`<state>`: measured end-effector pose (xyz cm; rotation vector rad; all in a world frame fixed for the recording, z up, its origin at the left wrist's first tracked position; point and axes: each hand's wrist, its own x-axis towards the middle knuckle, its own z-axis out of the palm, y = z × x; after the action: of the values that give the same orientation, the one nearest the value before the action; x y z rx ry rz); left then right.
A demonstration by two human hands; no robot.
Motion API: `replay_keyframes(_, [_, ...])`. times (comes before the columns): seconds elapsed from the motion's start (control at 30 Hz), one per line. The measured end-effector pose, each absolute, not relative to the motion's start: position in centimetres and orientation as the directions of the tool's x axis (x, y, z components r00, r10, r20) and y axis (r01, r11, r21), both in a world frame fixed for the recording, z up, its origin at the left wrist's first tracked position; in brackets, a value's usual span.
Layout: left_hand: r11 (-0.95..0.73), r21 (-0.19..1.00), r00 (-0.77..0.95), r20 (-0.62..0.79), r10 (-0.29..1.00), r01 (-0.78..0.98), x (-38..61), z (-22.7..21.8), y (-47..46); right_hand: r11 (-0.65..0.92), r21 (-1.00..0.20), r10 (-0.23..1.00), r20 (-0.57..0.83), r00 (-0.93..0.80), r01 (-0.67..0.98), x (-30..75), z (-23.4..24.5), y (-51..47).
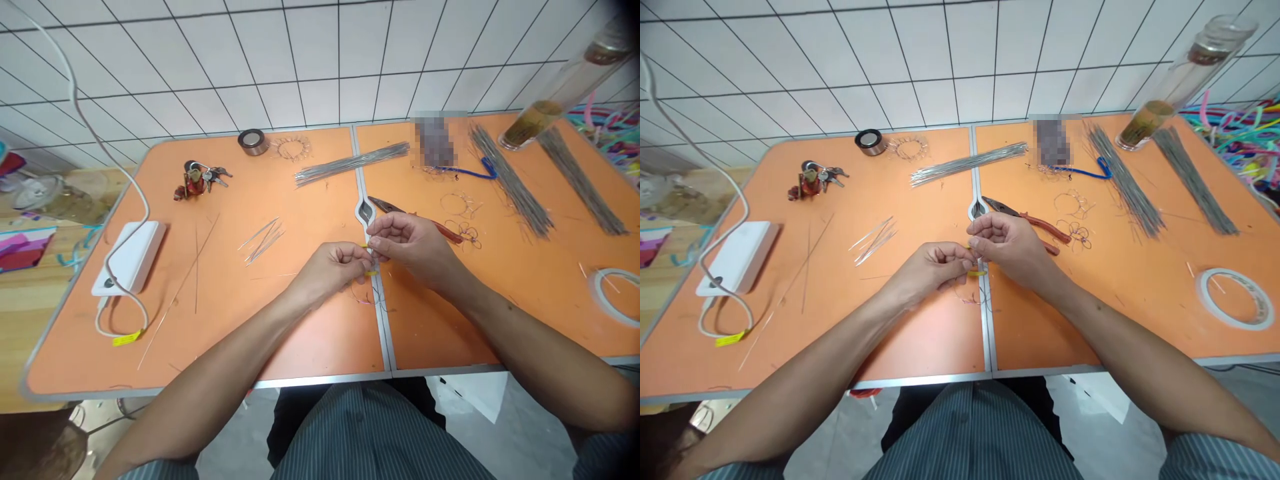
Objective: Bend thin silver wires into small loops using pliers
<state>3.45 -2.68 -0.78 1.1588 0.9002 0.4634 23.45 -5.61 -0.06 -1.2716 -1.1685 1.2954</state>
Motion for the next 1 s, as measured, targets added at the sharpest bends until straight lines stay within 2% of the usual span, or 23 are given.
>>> replay_keyframes(0.27, [0.384,0.913,0.607,-0.383,0.696,0.137,3.58,-0.02,-2.6,-0.121,-0.993,0.993,-0.121,0.013,0.012,23.65,0.3,-5.68])
replay_keyframes(1.0, [0.442,0.892,0.568,-0.411,0.713,0.092,4.01,-0.28,-2.4,-0.001,-0.988,0.999,0.007,0.053,0.152,23.22,0.21,-5.7])
